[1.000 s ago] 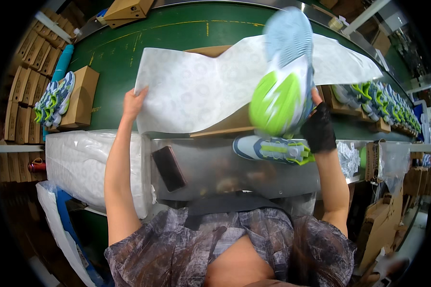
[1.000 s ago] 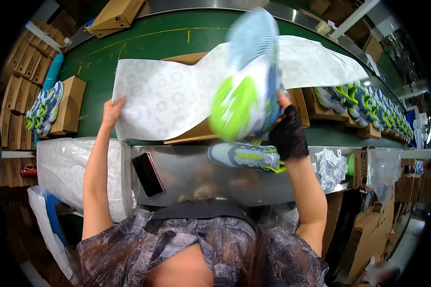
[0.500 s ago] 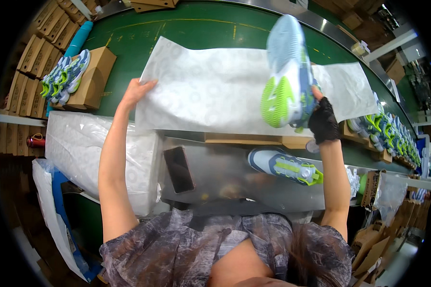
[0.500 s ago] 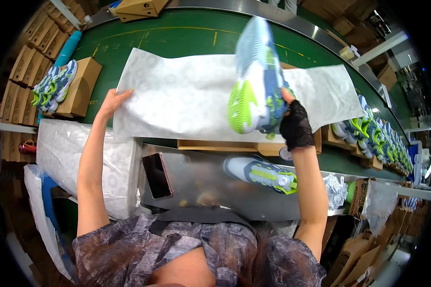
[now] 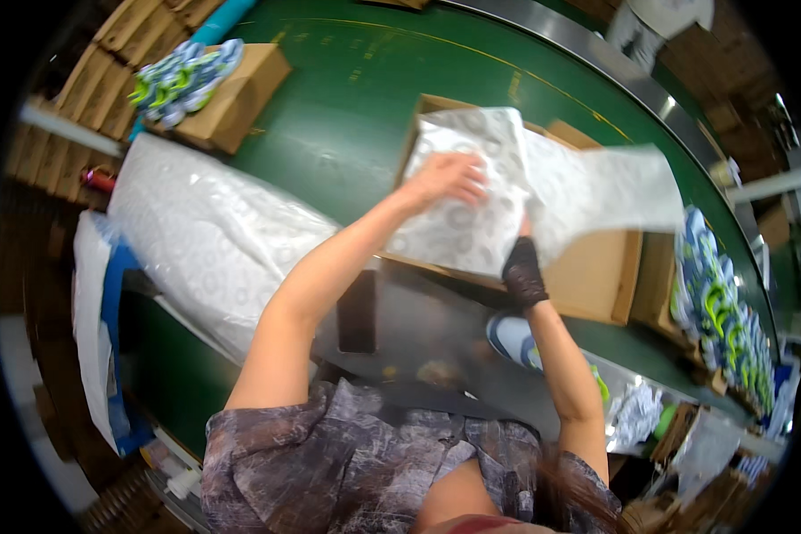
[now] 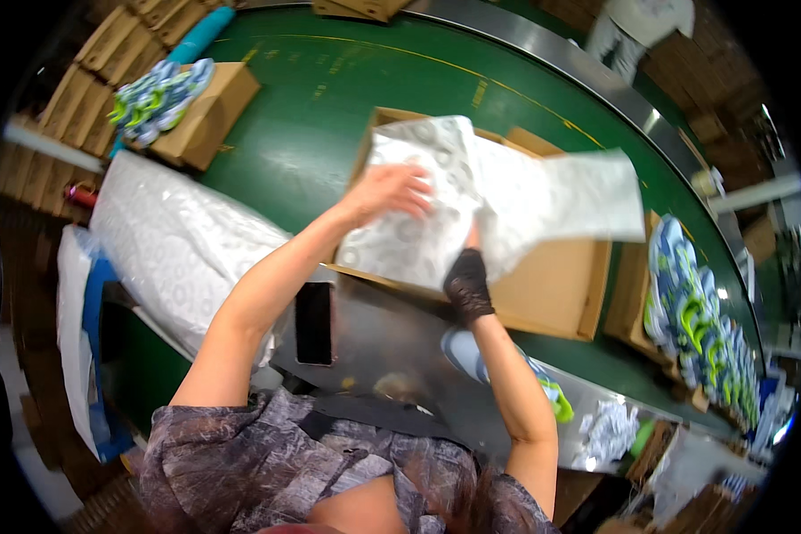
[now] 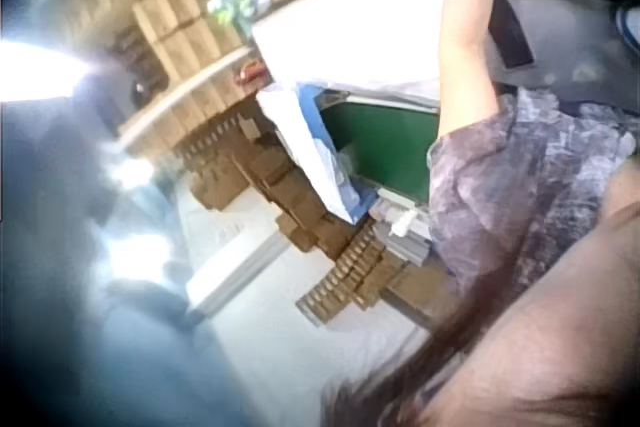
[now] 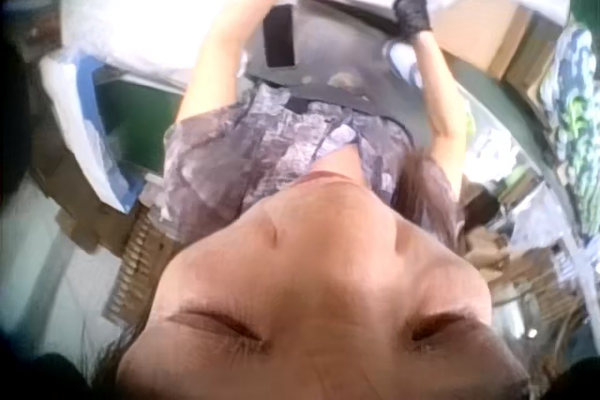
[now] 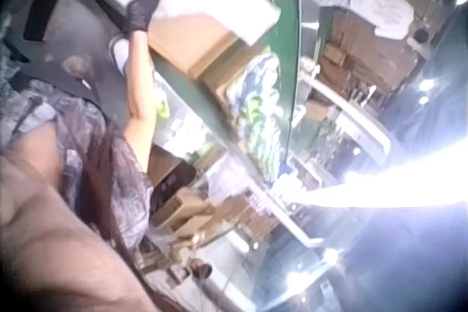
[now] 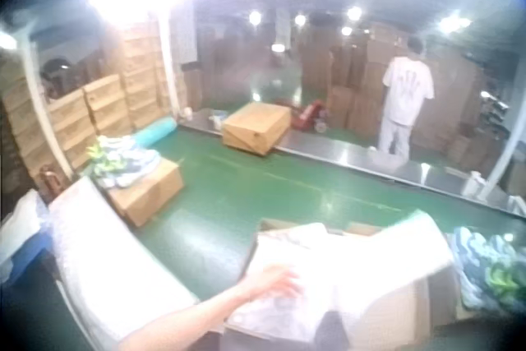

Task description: The person repeatedly places pairs of blue and green sneakers into cardboard boxes, covers them with white tissue paper, closes the boxes, and moves them along a green conveyor belt. The process is repeated for multiple pairs in a warehouse setting.

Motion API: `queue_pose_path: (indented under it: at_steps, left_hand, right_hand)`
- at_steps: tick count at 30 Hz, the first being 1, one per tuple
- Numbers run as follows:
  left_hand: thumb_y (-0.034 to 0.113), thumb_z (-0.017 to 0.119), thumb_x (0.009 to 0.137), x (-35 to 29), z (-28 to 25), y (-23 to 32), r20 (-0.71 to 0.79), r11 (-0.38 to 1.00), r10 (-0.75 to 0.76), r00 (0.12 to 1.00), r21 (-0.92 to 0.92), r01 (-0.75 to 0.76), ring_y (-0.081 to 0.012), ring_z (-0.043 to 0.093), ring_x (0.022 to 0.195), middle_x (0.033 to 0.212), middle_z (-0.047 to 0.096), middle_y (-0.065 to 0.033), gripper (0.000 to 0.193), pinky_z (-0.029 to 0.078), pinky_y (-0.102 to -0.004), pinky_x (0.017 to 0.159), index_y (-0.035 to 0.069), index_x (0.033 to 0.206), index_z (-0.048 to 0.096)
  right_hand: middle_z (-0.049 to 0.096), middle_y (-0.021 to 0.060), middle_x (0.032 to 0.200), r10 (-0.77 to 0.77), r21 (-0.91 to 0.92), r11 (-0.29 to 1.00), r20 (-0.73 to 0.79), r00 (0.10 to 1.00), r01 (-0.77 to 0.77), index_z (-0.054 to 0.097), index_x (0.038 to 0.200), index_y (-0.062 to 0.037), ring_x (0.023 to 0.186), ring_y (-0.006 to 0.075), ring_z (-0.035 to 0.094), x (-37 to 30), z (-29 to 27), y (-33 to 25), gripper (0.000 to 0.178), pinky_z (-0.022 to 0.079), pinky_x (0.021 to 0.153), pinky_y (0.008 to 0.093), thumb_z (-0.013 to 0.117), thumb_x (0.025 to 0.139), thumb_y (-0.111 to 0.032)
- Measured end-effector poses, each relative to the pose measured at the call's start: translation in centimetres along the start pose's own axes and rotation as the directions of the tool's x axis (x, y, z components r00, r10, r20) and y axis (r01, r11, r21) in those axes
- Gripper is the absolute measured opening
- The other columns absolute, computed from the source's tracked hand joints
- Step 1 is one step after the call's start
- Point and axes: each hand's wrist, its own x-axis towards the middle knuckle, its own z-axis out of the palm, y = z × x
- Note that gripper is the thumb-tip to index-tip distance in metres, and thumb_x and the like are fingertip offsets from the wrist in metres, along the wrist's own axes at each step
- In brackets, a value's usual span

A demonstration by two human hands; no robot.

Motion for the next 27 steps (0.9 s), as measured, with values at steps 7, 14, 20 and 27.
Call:
queue_pose_path:
  at_steps: [7,14,20,27]
  left_hand:
    - [0.048,0.055,0.076,0.0,0.7,-7.8,0.208,-0.277,0.286,0.936,0.952,-0.127,-0.0321,0.028,0.126,0.127,0.041,-0.0163,0.063,0.014,-0.0552,0.100,0.006,0.123,0.045]
    - [0.043,0.061,0.075,-0.8,3.3,-6.6,0.156,0.066,0.493,0.856,0.974,-0.215,-0.0317,0.048,0.106,0.113,0.051,-0.0169,0.054,0.035,-0.0435,0.090,0.004,0.112,0.052]
    - [0.043,0.075,0.059,-9.0,12.8,-8.5,0.664,0.307,0.318,0.677,0.603,-0.736,-0.0336,0.050,0.100,0.119,0.046,-0.0205,0.083,0.042,-0.0378,0.083,-0.003,0.120,0.042]
    - [0.018,0.077,0.058,-10.4,12.5,-6.7,0.468,0.758,0.132,0.874,0.520,-0.393,-0.0240,0.044,0.114,0.123,0.047,-0.0089,0.073,0.032,-0.0374,0.095,0.006,0.122,0.043]
  right_hand:
    - [0.050,0.0147,0.110,-0.197,0.057,0.951,-0.644,0.739,0.303,0.029,0.124,-0.0075,0.093,0.0333,0.058,-6.4,-12.4,-7.1,0.049,0.050,0.067,0.0374,0.054,0.082,-0.007]
    - [0.058,0.0078,0.096,-0.196,-0.283,0.959,-0.742,0.641,-0.034,0.053,0.102,-0.0034,0.078,0.0152,0.057,-18.6,-26.7,-4.6,0.022,0.047,0.069,0.0267,0.050,0.087,-0.020]
    - [0.062,0.0081,0.096,0.222,-0.460,0.833,-0.232,0.947,-0.308,0.054,0.111,0.0023,0.090,0.0142,0.057,-23.1,-21.0,-4.1,0.040,0.045,0.080,0.0278,0.043,0.089,-0.029]
    - [0.062,0.0110,0.096,0.183,-0.163,0.968,-0.052,0.982,-0.190,0.056,0.106,0.0066,0.087,0.0141,0.057,-21.6,-12.1,-8.4,0.049,0.044,0.080,0.0270,0.054,0.081,-0.035]
